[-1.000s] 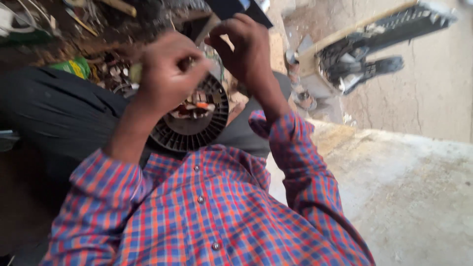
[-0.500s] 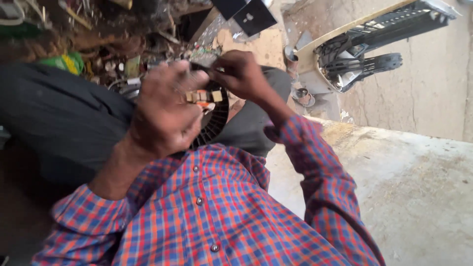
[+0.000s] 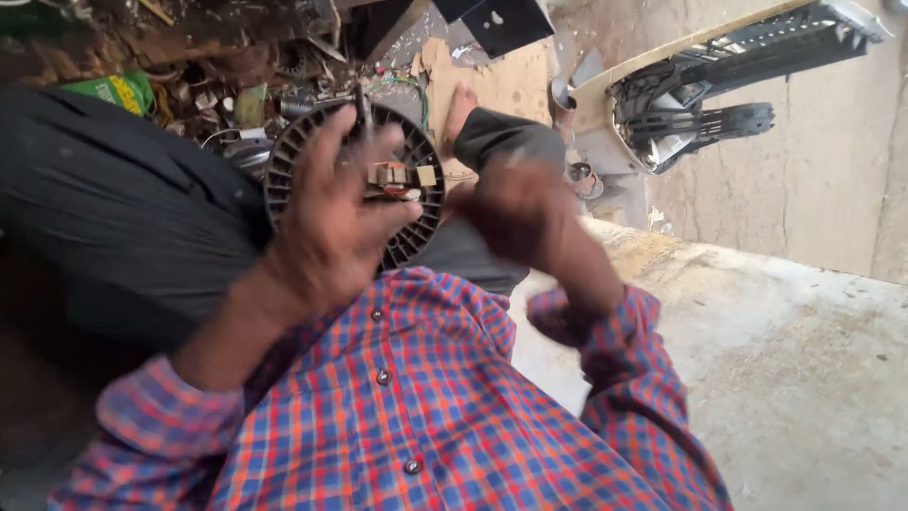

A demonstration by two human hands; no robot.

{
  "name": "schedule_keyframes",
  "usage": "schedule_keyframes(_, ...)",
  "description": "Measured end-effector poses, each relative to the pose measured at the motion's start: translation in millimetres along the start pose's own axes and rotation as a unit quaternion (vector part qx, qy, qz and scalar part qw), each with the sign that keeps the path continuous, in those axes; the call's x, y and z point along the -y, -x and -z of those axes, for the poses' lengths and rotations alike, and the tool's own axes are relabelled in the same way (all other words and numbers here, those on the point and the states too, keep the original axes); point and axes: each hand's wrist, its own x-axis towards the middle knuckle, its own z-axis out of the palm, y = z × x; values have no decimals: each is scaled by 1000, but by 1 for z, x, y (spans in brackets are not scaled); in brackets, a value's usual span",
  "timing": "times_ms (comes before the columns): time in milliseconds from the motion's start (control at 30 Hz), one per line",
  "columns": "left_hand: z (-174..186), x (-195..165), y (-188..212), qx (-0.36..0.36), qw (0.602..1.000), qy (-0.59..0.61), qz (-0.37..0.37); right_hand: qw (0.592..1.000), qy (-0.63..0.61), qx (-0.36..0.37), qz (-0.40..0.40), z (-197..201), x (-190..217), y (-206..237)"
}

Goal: The person is repairing an electrical motor by hand, manipulating small components and wires within the motor housing. They use their fingers to adjust and position parts inside the motor, occasionally rotating the housing to access different areas.

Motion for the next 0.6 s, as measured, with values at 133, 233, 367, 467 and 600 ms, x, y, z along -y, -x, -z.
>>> schedule_keyframes(133,-21,12,26,34,999,1,-18,929,-264,-56,-252,-33,-47,-38)
schedule_keyframes(233,-18,23,11,12,993,108,55,873,-373,-29,-312,-20,-56,-56)
schedule_keyframes(367,-11,19,-3,9,986,150,79,990,-125,60,-23,53,-36,-37)
schedule_keyframes(467,-16,10,17,55,998,-21,-23,946,-304,110,-8,69,-22,-19)
schedule_keyframes(600,-26,10,51,33,979,-184,-86,953,-245,-15,-178,-5,-41,-30)
